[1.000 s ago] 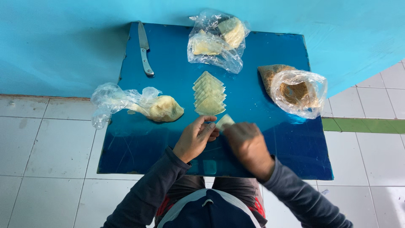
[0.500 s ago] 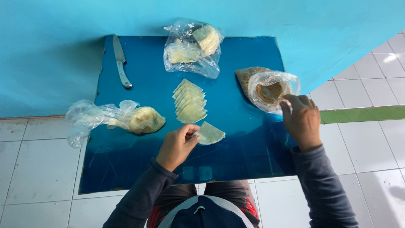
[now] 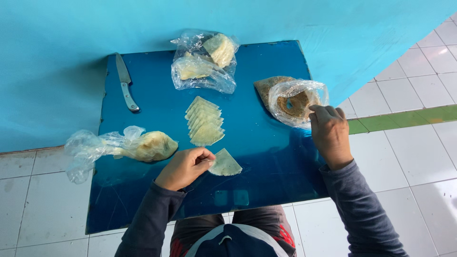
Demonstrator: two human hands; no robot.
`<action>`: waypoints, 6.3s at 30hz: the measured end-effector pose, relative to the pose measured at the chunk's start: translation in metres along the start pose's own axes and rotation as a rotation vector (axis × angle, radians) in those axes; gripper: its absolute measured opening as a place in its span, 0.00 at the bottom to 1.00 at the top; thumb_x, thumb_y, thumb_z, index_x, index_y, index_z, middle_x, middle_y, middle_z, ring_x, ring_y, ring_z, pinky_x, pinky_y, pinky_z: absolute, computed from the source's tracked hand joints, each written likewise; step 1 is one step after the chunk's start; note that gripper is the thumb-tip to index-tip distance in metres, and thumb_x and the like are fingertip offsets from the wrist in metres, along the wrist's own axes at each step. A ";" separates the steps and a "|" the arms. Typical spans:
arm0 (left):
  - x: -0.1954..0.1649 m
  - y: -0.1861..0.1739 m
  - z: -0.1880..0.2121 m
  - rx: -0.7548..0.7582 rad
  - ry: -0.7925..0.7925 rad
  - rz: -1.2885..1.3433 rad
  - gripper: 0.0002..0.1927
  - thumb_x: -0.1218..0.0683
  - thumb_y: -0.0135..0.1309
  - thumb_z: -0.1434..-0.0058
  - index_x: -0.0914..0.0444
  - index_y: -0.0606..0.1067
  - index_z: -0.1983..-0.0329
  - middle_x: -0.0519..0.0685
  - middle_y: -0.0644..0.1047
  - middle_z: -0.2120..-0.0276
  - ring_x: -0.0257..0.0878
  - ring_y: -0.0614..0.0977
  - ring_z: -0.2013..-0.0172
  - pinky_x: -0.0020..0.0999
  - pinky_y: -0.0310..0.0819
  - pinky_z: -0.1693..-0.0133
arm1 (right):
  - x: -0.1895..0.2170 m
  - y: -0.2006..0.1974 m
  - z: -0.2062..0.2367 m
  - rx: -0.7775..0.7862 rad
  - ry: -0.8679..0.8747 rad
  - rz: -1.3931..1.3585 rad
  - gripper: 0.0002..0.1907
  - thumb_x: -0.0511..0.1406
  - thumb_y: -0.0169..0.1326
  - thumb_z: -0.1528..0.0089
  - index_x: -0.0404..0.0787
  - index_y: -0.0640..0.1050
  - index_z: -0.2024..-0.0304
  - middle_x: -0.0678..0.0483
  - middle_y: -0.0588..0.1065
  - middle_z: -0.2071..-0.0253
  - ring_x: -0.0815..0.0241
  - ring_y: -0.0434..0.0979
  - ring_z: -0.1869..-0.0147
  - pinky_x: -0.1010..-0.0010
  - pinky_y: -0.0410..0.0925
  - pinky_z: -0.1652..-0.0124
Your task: The person folds triangular pastry wrappers around a spoonful of brown filling, pinching the edges closed by hand and placing each finished pastry on a stack on the blue table. They repeat this cycle, taking new wrappers from a plastic bag and scooping filling from a bag.
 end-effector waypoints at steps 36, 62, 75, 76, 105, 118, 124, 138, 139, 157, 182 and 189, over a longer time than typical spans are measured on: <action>0.000 0.005 0.040 -0.531 0.181 0.054 0.06 0.57 0.60 0.36 0.66 0.79 0.60 0.49 0.84 0.68 0.34 0.87 0.70 0.28 0.82 0.69 | 0.075 -0.008 0.025 0.285 0.186 -0.691 0.08 0.28 0.56 0.34 0.35 0.81 0.53 0.53 0.80 0.64 0.70 0.75 0.65 0.79 0.68 0.67; 0.007 0.001 0.042 -0.591 0.203 -0.053 0.06 0.59 0.60 0.37 0.65 0.78 0.58 0.50 0.83 0.65 0.37 0.87 0.67 0.29 0.83 0.67 | 0.157 0.016 0.051 0.046 -0.449 -0.197 0.19 0.30 0.66 0.44 0.51 0.82 0.50 0.64 0.81 0.54 0.62 0.73 0.48 0.64 0.55 0.48; -0.003 0.003 0.049 -0.579 0.266 -0.008 0.07 0.59 0.57 0.33 0.65 0.77 0.53 0.51 0.84 0.64 0.37 0.89 0.65 0.27 0.83 0.67 | 0.057 -0.020 0.038 -0.068 0.116 -0.308 0.03 0.31 0.62 0.27 0.44 0.81 0.53 0.61 0.79 0.56 0.65 0.76 0.52 0.78 0.63 0.49; -0.004 0.003 0.048 -0.575 0.277 -0.018 0.07 0.58 0.57 0.33 0.65 0.77 0.53 0.51 0.84 0.63 0.37 0.89 0.65 0.27 0.83 0.66 | 0.039 -0.027 0.033 -0.082 0.113 -0.206 0.04 0.30 0.60 0.26 0.44 0.81 0.50 0.60 0.79 0.53 0.63 0.74 0.50 0.77 0.62 0.46; -0.017 0.014 0.052 -0.525 0.425 -0.262 0.10 0.59 0.57 0.33 0.63 0.75 0.49 0.52 0.84 0.59 0.45 0.88 0.61 0.36 0.83 0.63 | 0.182 0.035 0.048 0.384 -0.142 -0.480 0.06 0.34 0.57 0.37 0.40 0.80 0.58 0.53 0.79 0.65 0.56 0.76 0.61 0.64 0.65 0.55; -0.014 0.014 0.050 -0.467 0.432 -0.270 0.15 0.62 0.59 0.37 0.65 0.74 0.47 0.53 0.82 0.56 0.48 0.85 0.56 0.40 0.81 0.57 | 0.206 0.049 0.045 0.363 -0.210 -0.641 0.08 0.30 0.59 0.38 0.38 0.80 0.55 0.50 0.80 0.59 0.54 0.81 0.58 0.66 0.71 0.56; -0.014 0.016 0.050 -0.458 0.464 -0.328 0.16 0.63 0.59 0.39 0.66 0.76 0.48 0.54 0.81 0.53 0.50 0.84 0.54 0.40 0.81 0.55 | 0.210 0.054 0.044 0.345 -0.306 -0.533 0.10 0.33 0.61 0.39 0.42 0.80 0.54 0.52 0.79 0.58 0.56 0.80 0.54 0.65 0.68 0.51; -0.008 0.025 0.033 -0.288 0.546 -0.516 0.12 0.58 0.61 0.37 0.69 0.77 0.55 0.54 0.78 0.57 0.46 0.82 0.57 0.37 0.80 0.56 | 0.206 0.044 0.041 0.294 -0.626 -0.438 0.18 0.31 0.61 0.41 0.37 0.79 0.48 0.49 0.79 0.55 0.53 0.80 0.52 0.61 0.68 0.49; -0.008 0.025 0.033 -0.302 0.540 -0.521 0.12 0.58 0.61 0.37 0.69 0.77 0.54 0.54 0.78 0.58 0.47 0.82 0.58 0.38 0.80 0.57 | 0.205 0.046 0.042 0.295 -0.603 -0.457 0.17 0.31 0.61 0.41 0.37 0.78 0.49 0.49 0.79 0.55 0.53 0.80 0.53 0.61 0.68 0.49; -0.003 0.007 0.013 -0.239 0.341 -0.333 0.07 0.57 0.58 0.34 0.65 0.77 0.57 0.55 0.78 0.62 0.51 0.82 0.64 0.45 0.77 0.65 | 0.195 0.080 0.028 0.451 -0.236 -0.569 0.05 0.34 0.59 0.38 0.40 0.81 0.59 0.49 0.77 0.62 0.54 0.78 0.60 0.65 0.71 0.58; -0.012 0.005 0.013 -0.283 0.403 -0.446 0.08 0.59 0.61 0.37 0.65 0.75 0.58 0.54 0.77 0.65 0.51 0.82 0.65 0.44 0.78 0.66 | 0.202 0.077 0.030 0.420 -0.361 -0.538 0.04 0.35 0.57 0.34 0.44 0.79 0.57 0.56 0.77 0.61 0.58 0.75 0.53 0.62 0.62 0.51; -0.004 0.007 -0.004 -0.156 0.278 -0.471 0.03 0.60 0.61 0.41 0.65 0.78 0.67 0.55 0.78 0.65 0.53 0.82 0.65 0.47 0.78 0.64 | 0.205 0.071 0.018 0.532 -0.387 -0.496 0.09 0.39 0.62 0.38 0.45 0.78 0.58 0.59 0.77 0.65 0.58 0.76 0.53 0.60 0.59 0.51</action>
Point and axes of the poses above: each hand's wrist, its own z-axis away from the middle knuckle, its own y-axis out of the palm, x = y × z, the point moved 6 cm from there along -z, towards the middle knuckle
